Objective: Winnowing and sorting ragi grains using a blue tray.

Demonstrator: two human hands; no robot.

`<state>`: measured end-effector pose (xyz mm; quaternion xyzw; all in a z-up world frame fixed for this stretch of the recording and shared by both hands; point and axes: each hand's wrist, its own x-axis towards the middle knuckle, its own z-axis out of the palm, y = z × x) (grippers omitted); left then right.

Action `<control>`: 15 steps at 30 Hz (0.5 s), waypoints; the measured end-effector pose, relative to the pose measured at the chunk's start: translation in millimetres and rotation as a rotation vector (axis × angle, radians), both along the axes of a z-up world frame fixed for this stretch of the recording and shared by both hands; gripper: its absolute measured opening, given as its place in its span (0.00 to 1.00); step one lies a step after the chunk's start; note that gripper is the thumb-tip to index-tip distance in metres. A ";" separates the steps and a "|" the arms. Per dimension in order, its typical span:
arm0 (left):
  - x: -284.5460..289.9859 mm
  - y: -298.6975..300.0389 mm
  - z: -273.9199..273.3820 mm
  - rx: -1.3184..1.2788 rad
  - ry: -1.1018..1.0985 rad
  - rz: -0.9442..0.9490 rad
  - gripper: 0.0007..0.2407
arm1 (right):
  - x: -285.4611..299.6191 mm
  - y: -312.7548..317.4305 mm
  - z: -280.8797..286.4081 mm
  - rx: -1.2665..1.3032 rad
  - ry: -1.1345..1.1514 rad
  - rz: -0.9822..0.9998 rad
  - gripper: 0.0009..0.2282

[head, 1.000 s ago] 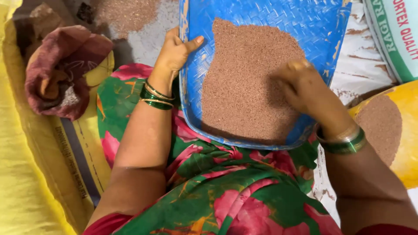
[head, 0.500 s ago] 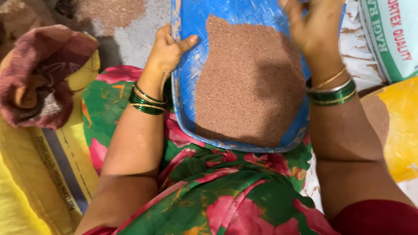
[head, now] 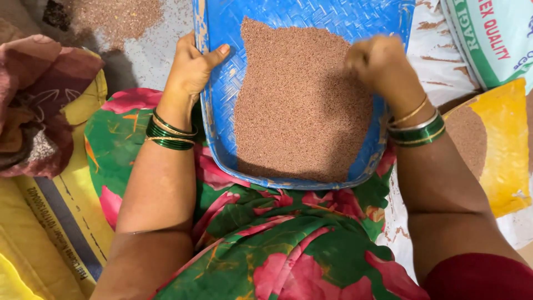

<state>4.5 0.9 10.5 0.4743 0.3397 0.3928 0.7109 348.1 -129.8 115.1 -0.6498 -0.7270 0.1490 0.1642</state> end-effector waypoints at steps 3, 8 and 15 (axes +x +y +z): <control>-0.8 -0.7 2.2 -0.055 -0.005 -0.021 0.11 | -21.8 18.6 37.4 0.204 0.322 -0.092 0.04; -0.1 1.4 2.2 -0.008 -0.028 0.005 0.13 | 5.5 22.9 -14.1 0.180 0.079 0.000 0.05; 1.1 4.1 -11.3 0.000 -0.020 -0.019 0.13 | -28.6 27.7 -7.0 -0.059 0.016 0.042 0.07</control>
